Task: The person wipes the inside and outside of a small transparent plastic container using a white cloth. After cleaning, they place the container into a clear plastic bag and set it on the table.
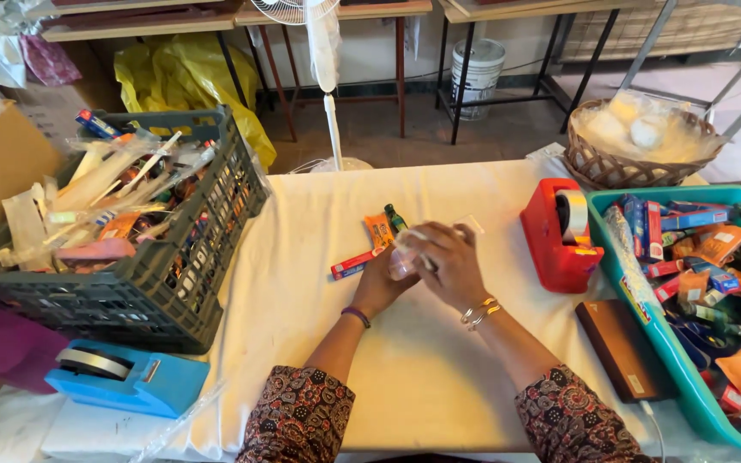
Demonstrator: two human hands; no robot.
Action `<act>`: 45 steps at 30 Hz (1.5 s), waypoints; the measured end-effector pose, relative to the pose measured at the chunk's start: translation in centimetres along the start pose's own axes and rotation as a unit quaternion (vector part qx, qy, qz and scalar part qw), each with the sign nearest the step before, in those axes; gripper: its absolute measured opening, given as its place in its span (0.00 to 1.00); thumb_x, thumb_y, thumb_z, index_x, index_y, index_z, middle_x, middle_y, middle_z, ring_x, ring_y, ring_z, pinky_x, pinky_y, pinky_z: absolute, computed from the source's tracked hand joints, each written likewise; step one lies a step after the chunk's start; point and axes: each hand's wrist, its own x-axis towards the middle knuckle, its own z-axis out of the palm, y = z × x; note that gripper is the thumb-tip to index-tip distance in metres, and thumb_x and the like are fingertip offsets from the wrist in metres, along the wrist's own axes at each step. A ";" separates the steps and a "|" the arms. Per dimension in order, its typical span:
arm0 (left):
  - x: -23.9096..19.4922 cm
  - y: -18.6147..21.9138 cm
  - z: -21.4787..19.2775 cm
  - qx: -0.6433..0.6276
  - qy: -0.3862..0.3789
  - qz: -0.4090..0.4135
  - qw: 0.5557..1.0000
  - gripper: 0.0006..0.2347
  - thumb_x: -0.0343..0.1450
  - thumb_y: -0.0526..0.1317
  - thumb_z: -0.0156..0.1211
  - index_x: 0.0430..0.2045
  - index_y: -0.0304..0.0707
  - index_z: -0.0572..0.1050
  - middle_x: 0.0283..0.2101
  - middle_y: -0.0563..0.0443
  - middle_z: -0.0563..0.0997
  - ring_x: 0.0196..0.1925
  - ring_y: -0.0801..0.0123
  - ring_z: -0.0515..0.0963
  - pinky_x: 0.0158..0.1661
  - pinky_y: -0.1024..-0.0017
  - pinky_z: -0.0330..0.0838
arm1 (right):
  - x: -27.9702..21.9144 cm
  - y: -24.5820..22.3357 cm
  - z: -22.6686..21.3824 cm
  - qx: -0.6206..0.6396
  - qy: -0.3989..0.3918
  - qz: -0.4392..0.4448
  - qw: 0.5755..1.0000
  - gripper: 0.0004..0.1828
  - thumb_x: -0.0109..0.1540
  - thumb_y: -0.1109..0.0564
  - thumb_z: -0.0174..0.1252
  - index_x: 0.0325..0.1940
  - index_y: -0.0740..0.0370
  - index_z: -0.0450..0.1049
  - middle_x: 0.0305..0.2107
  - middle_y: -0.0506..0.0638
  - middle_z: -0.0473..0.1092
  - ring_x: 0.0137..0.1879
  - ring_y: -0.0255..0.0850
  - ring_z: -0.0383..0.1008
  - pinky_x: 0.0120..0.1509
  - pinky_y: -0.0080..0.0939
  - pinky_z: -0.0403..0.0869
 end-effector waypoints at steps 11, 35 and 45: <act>0.0 1.9 -0.3 0.002 -0.014 -0.059 0.998 0.31 0.63 0.51 0.73 0.58 0.35 0.71 0.53 0.42 0.82 0.53 0.60 0.83 0.51 0.64 0.76 | -0.9 6.3 -0.9 -0.035 0.023 0.076 0.996 0.11 0.67 0.50 0.59 0.53 0.48 0.79 0.55 0.41 0.75 0.66 0.39 0.71 0.70 0.54 0.58; 0.2 -2.2 0.4 0.003 -0.014 -0.017 1.000 0.26 0.65 0.48 0.72 0.54 0.33 0.73 0.52 0.41 0.84 0.54 0.61 0.84 0.54 0.66 0.76 | 0.5 0.8 -0.5 0.054 -0.046 0.010 0.997 0.15 0.62 0.55 0.58 0.54 0.49 0.79 0.56 0.45 0.75 0.63 0.43 0.72 0.68 0.57 0.64; 0.0 1.8 -0.5 0.024 -0.014 -0.033 0.999 0.30 0.63 0.52 0.73 0.55 0.34 0.72 0.52 0.40 0.82 0.55 0.58 0.81 0.54 0.63 0.75 | -1.5 8.8 0.0 0.245 0.062 0.359 0.899 0.11 0.70 0.52 0.57 0.55 0.54 0.78 0.45 0.51 0.80 0.53 0.47 0.80 0.58 0.44 0.75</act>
